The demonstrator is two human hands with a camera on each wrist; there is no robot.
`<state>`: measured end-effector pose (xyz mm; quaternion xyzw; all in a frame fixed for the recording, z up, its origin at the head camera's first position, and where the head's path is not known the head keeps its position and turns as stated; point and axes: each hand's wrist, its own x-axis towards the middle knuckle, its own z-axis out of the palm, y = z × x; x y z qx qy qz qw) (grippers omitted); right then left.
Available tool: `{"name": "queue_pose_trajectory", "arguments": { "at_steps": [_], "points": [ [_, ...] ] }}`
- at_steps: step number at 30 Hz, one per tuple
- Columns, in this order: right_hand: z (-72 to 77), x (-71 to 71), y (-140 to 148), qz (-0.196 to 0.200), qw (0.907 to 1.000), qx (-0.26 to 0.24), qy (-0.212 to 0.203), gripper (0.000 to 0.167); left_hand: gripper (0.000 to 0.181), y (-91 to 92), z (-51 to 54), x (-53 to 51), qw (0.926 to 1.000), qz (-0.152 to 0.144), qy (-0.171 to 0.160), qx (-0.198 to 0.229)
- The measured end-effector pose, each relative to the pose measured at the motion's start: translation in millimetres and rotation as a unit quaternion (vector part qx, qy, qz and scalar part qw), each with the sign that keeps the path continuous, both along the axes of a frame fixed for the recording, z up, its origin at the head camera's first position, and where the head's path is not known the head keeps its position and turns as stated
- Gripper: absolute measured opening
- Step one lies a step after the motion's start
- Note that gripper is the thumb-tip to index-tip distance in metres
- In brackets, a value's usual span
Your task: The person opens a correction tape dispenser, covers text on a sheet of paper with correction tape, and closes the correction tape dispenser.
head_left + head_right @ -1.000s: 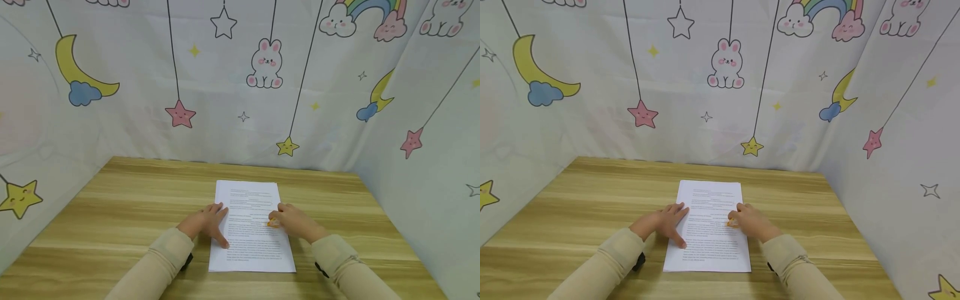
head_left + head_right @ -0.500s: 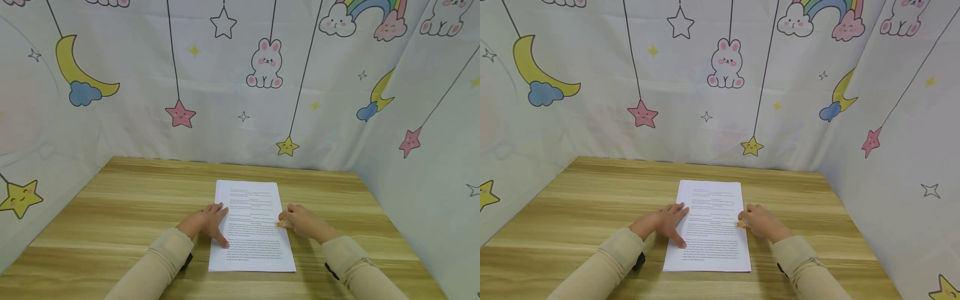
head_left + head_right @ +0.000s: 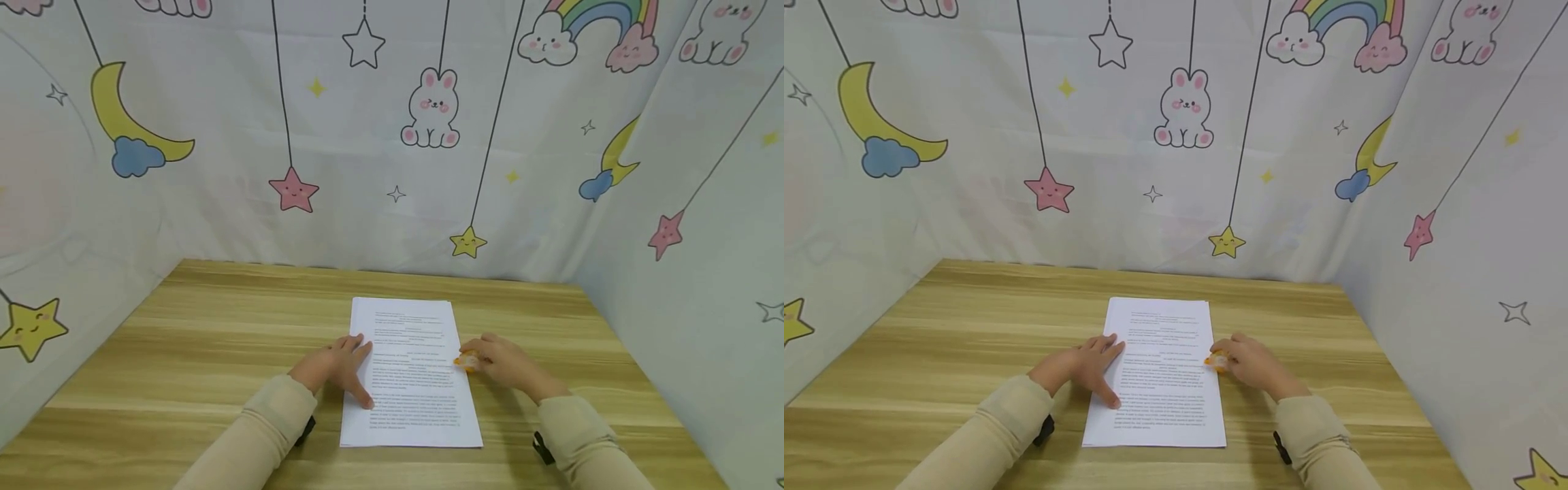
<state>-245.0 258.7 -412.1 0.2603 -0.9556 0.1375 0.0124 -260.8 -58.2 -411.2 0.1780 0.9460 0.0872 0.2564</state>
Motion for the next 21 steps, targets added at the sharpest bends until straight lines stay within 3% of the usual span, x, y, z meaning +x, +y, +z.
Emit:
{"name": "queue_pose_trajectory", "arguments": {
  "at_steps": [4, 10, 17, 21],
  "points": [
    [1.3, -0.6, -12.9, 0.017, 0.9997, 0.011, 0.016, 0.027, 0.112, -0.2, 2.7, 0.3, 1.0000, 0.000, 0.001, -0.001],
    [4.7, -3.4, -33.6, 0.010, 0.9995, 0.011, 0.026, 0.030, 0.111, -0.3, 4.3, 0.2, 0.9999, 0.002, 0.008, 0.008],
    [4.5, -7.5, -53.4, 0.061, 0.9970, 0.010, 0.046, 0.030, 0.111, 0.2, 3.3, -0.4, 1.0000, 0.004, 0.002, 0.001],
    [0.5, -7.7, -64.9, 0.069, 0.9968, 0.012, 0.037, 0.030, 0.111, -0.8, 1.8, 0.0, 1.0000, 0.003, 0.006, -0.003]
  ]
}}
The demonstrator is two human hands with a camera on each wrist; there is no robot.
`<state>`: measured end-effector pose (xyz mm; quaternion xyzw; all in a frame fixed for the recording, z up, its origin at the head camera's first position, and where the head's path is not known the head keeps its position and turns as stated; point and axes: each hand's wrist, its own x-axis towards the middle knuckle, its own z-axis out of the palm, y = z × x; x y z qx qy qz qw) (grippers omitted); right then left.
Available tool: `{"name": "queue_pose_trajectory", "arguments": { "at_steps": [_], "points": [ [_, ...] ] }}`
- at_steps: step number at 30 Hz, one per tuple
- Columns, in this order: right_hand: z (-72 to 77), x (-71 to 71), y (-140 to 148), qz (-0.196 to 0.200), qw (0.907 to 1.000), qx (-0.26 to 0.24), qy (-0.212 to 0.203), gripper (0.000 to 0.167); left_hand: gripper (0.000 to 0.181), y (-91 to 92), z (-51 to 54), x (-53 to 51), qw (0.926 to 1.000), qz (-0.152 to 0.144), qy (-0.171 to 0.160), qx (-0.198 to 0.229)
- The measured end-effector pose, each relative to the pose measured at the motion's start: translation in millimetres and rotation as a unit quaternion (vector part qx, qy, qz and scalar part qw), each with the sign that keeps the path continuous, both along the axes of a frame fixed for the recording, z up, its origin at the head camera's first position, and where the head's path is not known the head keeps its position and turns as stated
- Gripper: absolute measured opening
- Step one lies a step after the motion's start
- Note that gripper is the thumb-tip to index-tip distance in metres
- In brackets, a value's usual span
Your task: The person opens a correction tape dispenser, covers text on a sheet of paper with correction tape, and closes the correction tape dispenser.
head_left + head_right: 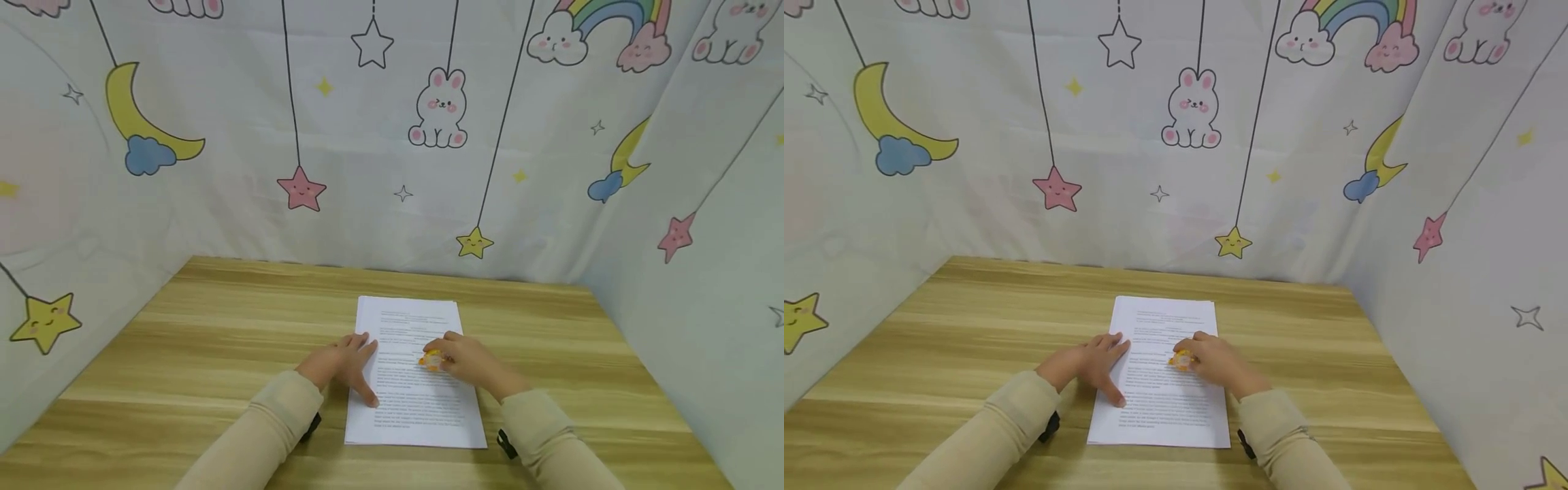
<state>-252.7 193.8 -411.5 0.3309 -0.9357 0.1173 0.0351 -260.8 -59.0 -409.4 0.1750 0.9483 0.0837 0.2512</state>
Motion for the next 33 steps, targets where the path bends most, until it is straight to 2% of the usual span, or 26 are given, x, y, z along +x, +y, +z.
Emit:
{"name": "queue_pose_trajectory", "arguments": {
  "at_steps": [8, 15, 23, 33],
  "points": [
    [-4.8, -0.8, -23.5, -0.011, 0.9997, 0.018, -0.009, 0.031, 0.111, 0.9, 1.7, 1.2, 0.9999, 0.003, -0.001, -0.010],
    [-4.9, -0.4, -41.3, 0.016, 0.9996, 0.023, 0.004, 0.033, 0.110, 1.1, 1.8, 3.2, 1.0000, 0.001, 0.001, -0.009],
    [-6.2, -1.3, -58.9, 0.025, 0.9994, 0.014, 0.020, 0.034, 0.110, 0.5, 2.7, 3.4, 0.9998, -0.002, 0.001, -0.019],
    [-3.1, 0.7, -73.3, 0.032, 0.9988, 0.035, 0.014, 0.033, 0.112, 0.3, 0.3, 2.9, 0.9999, 0.003, 0.000, -0.014]
  ]
}}
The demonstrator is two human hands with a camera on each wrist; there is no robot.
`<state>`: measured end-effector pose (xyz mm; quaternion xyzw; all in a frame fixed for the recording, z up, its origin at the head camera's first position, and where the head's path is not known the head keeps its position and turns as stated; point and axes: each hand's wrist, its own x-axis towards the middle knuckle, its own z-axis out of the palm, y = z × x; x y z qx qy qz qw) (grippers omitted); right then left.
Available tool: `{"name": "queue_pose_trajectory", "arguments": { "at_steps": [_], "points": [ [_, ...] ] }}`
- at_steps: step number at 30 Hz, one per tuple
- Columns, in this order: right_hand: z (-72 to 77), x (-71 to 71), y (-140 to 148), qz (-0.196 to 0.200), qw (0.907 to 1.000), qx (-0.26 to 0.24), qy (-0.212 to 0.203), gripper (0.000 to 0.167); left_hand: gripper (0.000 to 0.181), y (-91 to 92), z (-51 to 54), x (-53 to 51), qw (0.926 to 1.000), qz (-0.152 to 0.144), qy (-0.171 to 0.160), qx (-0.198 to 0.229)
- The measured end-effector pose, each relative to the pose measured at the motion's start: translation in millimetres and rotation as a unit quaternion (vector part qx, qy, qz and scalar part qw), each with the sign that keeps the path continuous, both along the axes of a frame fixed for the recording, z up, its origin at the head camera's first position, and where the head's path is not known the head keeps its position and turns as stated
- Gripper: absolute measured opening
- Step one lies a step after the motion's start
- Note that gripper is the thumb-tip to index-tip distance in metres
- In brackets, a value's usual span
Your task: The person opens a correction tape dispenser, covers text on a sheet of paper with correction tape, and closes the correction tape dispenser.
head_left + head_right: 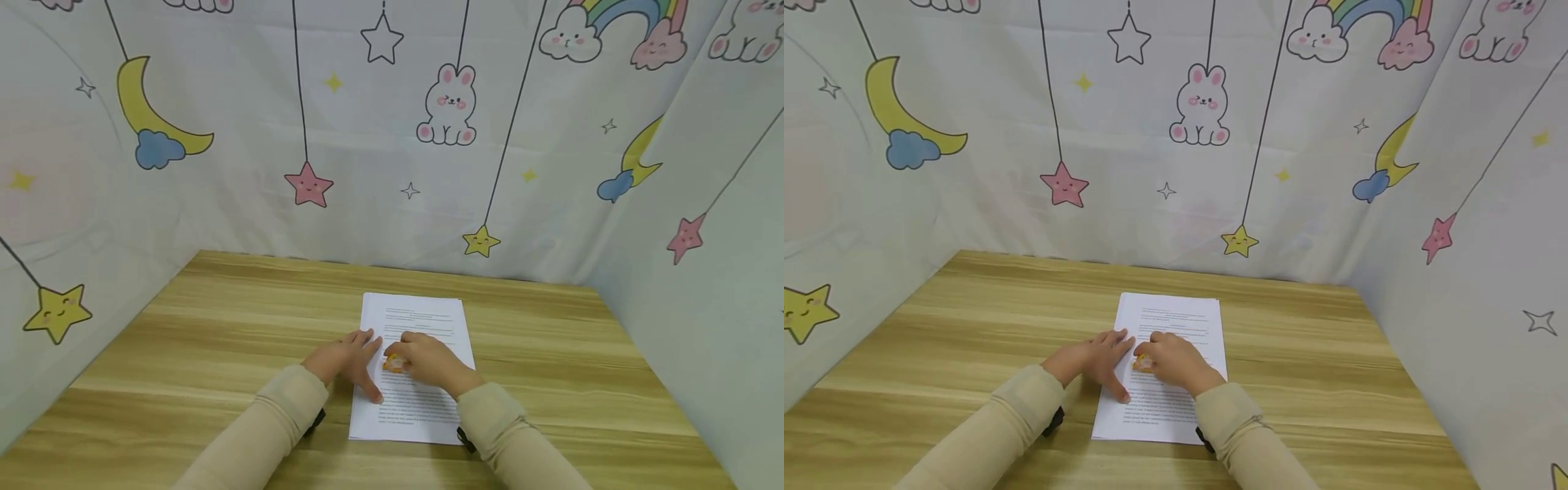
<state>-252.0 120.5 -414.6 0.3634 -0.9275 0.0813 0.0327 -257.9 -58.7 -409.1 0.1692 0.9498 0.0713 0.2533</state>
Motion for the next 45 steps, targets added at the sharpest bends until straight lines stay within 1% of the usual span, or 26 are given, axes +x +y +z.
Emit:
{"name": "queue_pose_trajectory", "arguments": {
  "at_steps": [5, 9, 13, 18, 24, 30, 35, 38, 41, 45],
  "points": [
    [1.4, 0.6, -3.9, 0.010, 0.9998, 0.014, 0.008, 0.030, 0.111, -0.7, -0.6, 0.3, 1.0000, 0.000, -0.006, 0.000],
    [3.4, 2.0, -7.2, 0.011, 0.9982, 0.054, 0.023, 0.026, 0.111, -1.0, -0.8, -0.5, 1.0000, -0.005, -0.005, 0.001],
    [5.2, 3.0, -8.8, 0.014, 0.9947, 0.093, 0.041, 0.025, 0.111, -1.3, -1.8, -1.2, 1.0000, -0.006, -0.002, 0.001],
    [6.2, 3.8, -7.9, 0.018, 0.9921, 0.111, 0.055, 0.027, 0.111, -1.5, -4.2, -1.7, 0.9999, -0.012, 0.002, 0.004],
    [7.9, 4.5, -6.2, 0.019, 0.9910, 0.121, 0.055, 0.026, 0.109, -0.9, 0.7, 1.8, 0.9998, -0.016, 0.008, 0.009],
    [7.6, 5.4, -3.7, 0.018, 0.9911, 0.119, 0.056, 0.025, 0.109, 0.2, -0.7, 1.4, 0.9998, -0.016, 0.007, -0.005],
    [6.8, 4.8, 0.3, 0.015, 0.9918, 0.114, 0.056, 0.022, 0.110, 0.3, -0.3, -0.2, 0.9999, -0.011, 0.001, -0.006],
    [5.7, 4.2, 3.3, 0.016, 0.9919, 0.110, 0.062, 0.021, 0.110, 0.0, -2.4, -2.7, 0.9999, -0.009, -0.001, -0.010],
    [4.7, 4.1, 6.1, 0.020, 0.9920, 0.107, 0.065, 0.020, 0.111, -0.8, -7.8, -5.6, 0.9999, -0.007, -0.001, -0.014],
    [5.9, 5.4, 9.1, 0.014, 0.9930, 0.103, 0.055, 0.019, 0.113, -1.9, -14.3, -8.3, 0.9999, -0.009, 0.002, -0.007]
  ]
}}
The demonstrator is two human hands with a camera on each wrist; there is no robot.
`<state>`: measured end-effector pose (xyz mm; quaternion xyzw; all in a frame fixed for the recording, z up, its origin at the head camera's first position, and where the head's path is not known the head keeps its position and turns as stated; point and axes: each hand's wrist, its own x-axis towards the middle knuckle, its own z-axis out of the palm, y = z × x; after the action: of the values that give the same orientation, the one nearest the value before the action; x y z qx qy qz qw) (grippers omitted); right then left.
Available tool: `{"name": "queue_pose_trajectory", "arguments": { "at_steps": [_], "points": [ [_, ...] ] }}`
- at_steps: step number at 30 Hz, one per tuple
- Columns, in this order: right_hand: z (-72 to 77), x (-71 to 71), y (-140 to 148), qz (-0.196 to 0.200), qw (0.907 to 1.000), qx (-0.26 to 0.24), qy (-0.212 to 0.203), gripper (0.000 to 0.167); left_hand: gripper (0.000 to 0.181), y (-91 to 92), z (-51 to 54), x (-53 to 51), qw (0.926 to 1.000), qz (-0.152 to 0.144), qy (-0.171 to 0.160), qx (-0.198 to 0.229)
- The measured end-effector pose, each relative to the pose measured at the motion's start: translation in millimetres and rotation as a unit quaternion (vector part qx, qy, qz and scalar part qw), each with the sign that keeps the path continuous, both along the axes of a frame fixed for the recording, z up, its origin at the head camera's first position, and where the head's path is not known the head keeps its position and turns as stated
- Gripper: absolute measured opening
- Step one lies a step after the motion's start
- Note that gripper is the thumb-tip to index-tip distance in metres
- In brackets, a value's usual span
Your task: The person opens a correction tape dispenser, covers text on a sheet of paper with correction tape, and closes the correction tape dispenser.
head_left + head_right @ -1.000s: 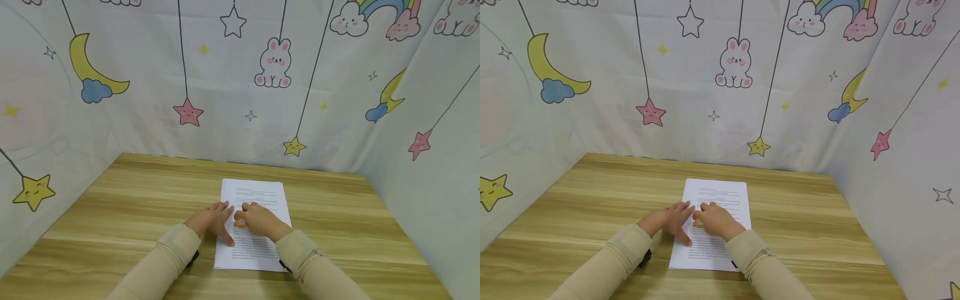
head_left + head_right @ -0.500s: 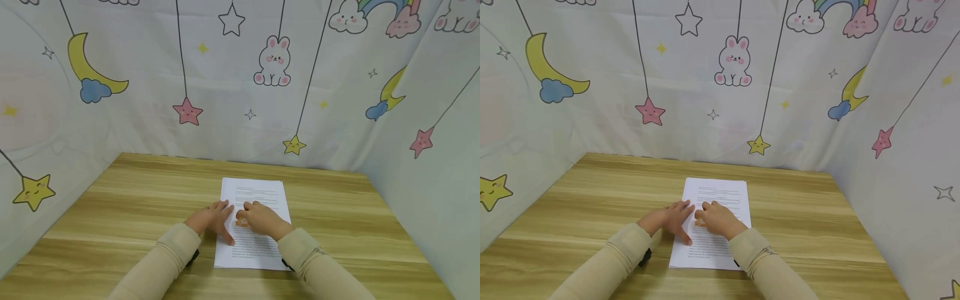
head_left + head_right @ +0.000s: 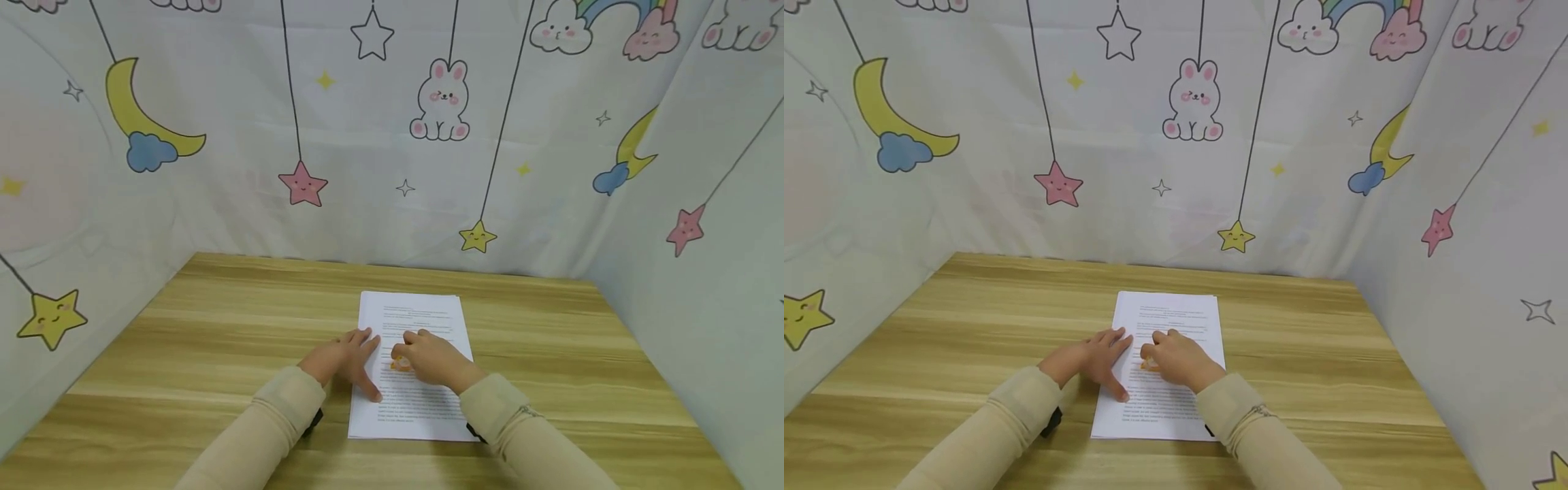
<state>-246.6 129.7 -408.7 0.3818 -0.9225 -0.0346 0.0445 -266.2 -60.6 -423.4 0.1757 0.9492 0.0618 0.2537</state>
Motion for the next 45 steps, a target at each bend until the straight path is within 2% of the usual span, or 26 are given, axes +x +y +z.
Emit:
{"name": "queue_pose_trajectory", "arguments": {
  "at_steps": [7, 13, 21, 24, 30, 34, 41, 45],
  "points": [
    [0.8, 2.6, 6.6, -0.007, 0.9999, -0.001, -0.007, 0.018, 0.112, 0.1, 6.4, 4.8, 1.0000, 0.003, -0.001, -0.004],
    [-2.2, 2.7, 15.6, -0.019, 0.9998, 0.005, -0.001, 0.019, 0.111, 1.9, 13.1, 10.0, 0.9999, 0.004, 0.000, 0.010],
    [-3.0, 2.3, 23.6, -0.006, 0.9998, -0.007, 0.015, 0.021, 0.111, 2.2, 11.1, 8.7, 0.9999, -0.002, 0.005, 0.013],
    [-3.3, -0.2, 26.4, 0.005, 0.9994, -0.032, 0.009, 0.022, 0.111, 2.1, 11.3, 7.0, 0.9999, -0.002, 0.005, 0.013],
    [-6.7, -5.1, 40.2, 0.002, 0.9914, -0.129, -0.020, 0.032, 0.112, 1.3, 11.2, 7.1, 0.9999, 0.005, -0.004, 0.009],
    [-5.7, -5.6, 48.1, -0.007, 0.9884, -0.151, -0.014, 0.031, 0.111, 1.1, 10.8, 8.8, 0.9999, 0.011, -0.005, 0.010],
    [-2.9, 1.3, 59.5, -0.043, 0.9897, -0.129, -0.045, 0.029, 0.111, 3.4, 11.1, 8.7, 0.9999, 0.002, 0.000, 0.015],
    [-4.7, 3.9, 63.6, -0.053, 0.9897, -0.125, -0.046, 0.029, 0.112, 4.2, 12.7, 7.9, 0.9997, 0.000, 0.003, 0.023]
  ]
}}
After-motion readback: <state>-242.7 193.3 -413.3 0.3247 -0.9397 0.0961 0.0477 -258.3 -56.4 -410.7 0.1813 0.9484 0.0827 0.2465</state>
